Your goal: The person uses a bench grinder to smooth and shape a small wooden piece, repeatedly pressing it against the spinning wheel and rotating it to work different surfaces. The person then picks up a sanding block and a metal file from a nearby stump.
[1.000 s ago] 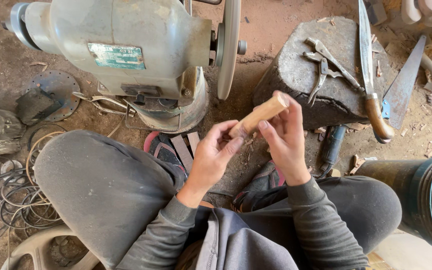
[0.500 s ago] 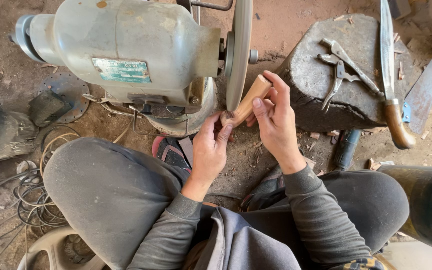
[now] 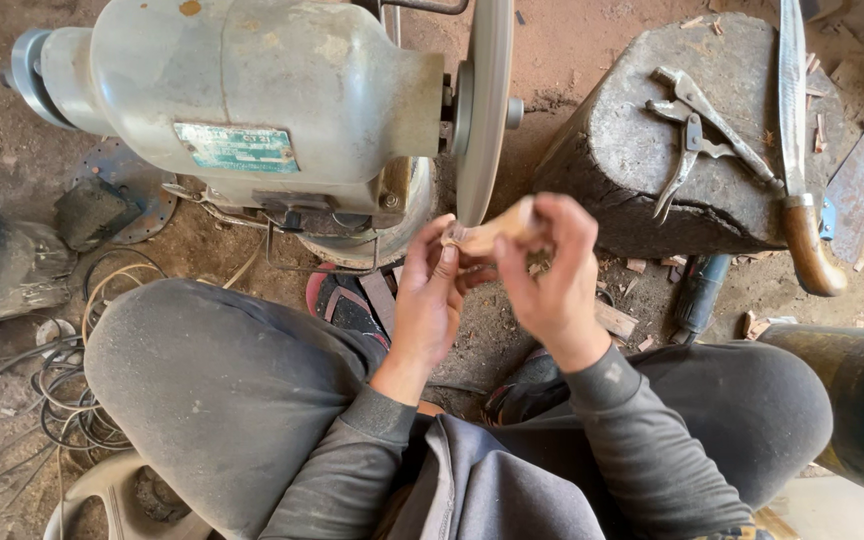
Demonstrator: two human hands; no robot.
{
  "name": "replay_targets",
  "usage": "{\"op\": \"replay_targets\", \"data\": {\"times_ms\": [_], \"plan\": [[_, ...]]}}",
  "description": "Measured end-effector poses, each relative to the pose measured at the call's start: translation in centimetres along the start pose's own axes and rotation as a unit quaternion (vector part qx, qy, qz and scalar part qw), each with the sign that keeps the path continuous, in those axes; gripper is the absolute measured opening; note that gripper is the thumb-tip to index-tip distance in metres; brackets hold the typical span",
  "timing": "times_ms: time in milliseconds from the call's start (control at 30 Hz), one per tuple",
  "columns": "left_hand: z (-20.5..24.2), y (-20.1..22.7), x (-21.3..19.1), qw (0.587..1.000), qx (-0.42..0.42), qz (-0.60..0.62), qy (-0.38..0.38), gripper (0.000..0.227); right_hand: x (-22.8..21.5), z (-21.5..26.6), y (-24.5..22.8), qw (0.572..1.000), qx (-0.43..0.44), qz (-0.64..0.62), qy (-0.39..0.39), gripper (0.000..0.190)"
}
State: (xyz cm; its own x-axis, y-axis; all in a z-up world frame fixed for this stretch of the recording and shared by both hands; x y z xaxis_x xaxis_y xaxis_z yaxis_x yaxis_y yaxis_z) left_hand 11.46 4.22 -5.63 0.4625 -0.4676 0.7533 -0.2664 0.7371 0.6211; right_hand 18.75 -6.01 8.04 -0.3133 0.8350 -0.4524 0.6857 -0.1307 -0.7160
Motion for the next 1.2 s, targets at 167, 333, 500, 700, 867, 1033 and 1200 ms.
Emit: {"op": "replay_targets", "data": {"times_ms": [167,333,500,700,867,1033,1200], "plan": [[1.3,-0.9,0.5,0.986,-0.097,0.127,-0.040,0.038,0.1,2.1,-3.4,0.987,-0.131,0.010,-0.097,0.032],[1.8,-1.6,1.2,0.983,-0.152,0.069,-0.070,0.038,-0.2,1.5,0.5,0.989,0.087,-0.015,-0.119,0.031],[2.7,-0.6,3.2,0.959,-0.257,-0.019,-0.116,0.038,0.1,1.9,0.2,0.948,0.153,-0.125,-0.251,0.033],[5.1,5.7,2.8,0.940,-0.313,-0.015,-0.135,0.048,-1.3,1.3,-1.6,0.963,0.164,0.046,-0.207,0.039],[3.0,8.6,2.0,0.944,-0.205,-0.193,-0.174,0.036,-0.3,1.9,-0.9,0.928,0.301,-0.044,-0.214,0.029],[0.2,8.2,0.1,0.967,-0.114,-0.208,-0.097,0.031,1.0,0.9,-0.1,0.931,0.269,-0.133,-0.208,0.028],[-0.3,7.8,-0.4,0.980,-0.011,-0.191,-0.056,0.033,1.4,0.6,1.7,0.928,0.264,-0.168,-0.202,0.027]]}}
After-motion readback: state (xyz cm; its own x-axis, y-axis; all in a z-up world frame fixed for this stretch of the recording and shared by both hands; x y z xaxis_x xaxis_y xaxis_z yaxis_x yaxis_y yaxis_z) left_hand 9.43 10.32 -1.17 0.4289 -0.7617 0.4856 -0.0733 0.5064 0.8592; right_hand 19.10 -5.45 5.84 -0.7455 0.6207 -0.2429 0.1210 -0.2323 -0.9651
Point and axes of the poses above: each hand's wrist, its own z-axis away from the middle knuckle, its own x-axis out of the palm, y = z × x, the point moved 9 cm from there along -z, towards the middle knuckle, and after that the axes turned 1 degree about y, right-handed, at the moved point
